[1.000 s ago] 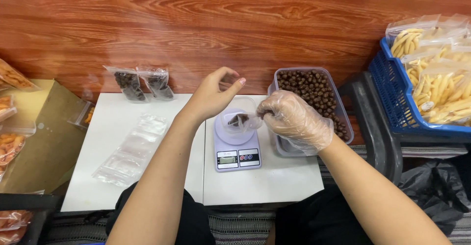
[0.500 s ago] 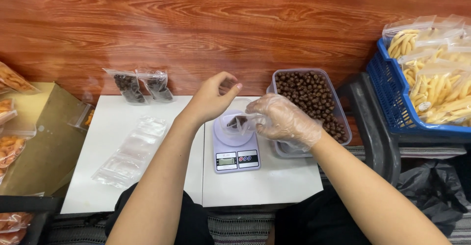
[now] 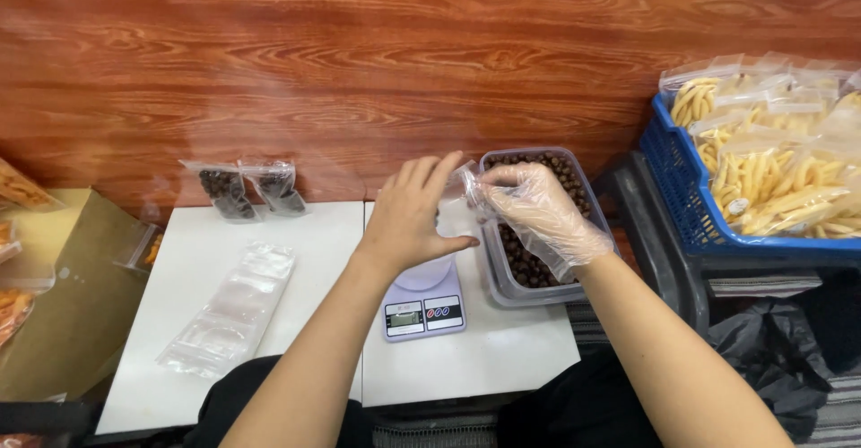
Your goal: Packing chocolate balls into small plastic bags and weighing them on a digital scale for portion control.
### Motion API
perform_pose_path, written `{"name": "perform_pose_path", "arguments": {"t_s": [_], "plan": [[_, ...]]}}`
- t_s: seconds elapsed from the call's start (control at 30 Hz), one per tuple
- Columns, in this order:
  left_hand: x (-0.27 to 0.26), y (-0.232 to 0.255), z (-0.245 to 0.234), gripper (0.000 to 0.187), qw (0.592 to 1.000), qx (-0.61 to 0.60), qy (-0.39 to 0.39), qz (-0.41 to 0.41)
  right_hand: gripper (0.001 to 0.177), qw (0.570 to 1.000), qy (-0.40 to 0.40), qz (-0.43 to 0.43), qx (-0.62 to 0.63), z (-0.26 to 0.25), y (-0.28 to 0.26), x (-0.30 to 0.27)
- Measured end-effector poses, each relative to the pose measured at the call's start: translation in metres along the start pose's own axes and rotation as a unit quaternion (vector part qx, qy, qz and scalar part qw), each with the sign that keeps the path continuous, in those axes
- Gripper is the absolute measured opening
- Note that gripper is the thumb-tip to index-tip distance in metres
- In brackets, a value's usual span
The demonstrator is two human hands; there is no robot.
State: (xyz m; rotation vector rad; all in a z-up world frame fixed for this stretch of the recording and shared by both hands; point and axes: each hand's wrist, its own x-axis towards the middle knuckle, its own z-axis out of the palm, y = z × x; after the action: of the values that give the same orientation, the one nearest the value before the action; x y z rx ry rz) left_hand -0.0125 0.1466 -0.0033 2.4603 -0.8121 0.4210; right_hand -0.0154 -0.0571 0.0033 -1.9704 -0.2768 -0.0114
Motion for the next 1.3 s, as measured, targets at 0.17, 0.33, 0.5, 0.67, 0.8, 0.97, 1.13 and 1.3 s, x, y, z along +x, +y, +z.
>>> {"name": "perform_pose_path", "arguments": {"t_s": [0.17, 0.33, 0.5, 0.67, 0.8, 0.97, 1.13, 1.3], "plan": [[0.004, 0.006, 0.030, 0.080, 0.997, -0.015, 0.080, -0.006, 0.017, 0.986, 0.104, 0.042, 0.121, -0.006, -0.027, -0.014], [0.003, 0.003, 0.031, 0.083, 0.998, 0.041, 0.045, 0.024, 0.016, 0.992, 0.076, -0.102, -0.013, -0.016, -0.036, -0.015], [0.004, 0.008, 0.029, 0.073, 0.994, -0.064, -0.046, -0.076, 0.007, 0.986, 0.109, -0.122, -0.032, -0.015, -0.041, -0.023], [0.002, 0.030, 0.015, 0.094, 0.996, -0.090, 0.006, -0.025, 0.012, 0.990, 0.116, -0.085, 0.018, -0.011, 0.011, -0.012], [0.007, 0.031, 0.042, 0.079, 0.980, -0.179, 0.088, -0.008, 0.009, 0.988, 0.116, -0.101, 0.018, -0.006, -0.036, -0.027], [0.014, 0.032, 0.019, 0.052, 0.917, -0.384, 0.034, -0.103, 0.023, 0.935, 0.100, -0.323, -0.110, -0.030, -0.035, -0.020], [0.015, 0.030, 0.019, 0.061, 0.878, -0.457, -0.054, -0.132, 0.023, 0.902, 0.005, -0.366, -0.227, -0.039, -0.028, -0.021], [0.026, 0.028, 0.030, 0.038, 0.761, -0.595, 0.047, -0.254, 0.035, 0.988, 0.119, -0.088, -0.050, -0.065, -0.006, -0.008]]}}
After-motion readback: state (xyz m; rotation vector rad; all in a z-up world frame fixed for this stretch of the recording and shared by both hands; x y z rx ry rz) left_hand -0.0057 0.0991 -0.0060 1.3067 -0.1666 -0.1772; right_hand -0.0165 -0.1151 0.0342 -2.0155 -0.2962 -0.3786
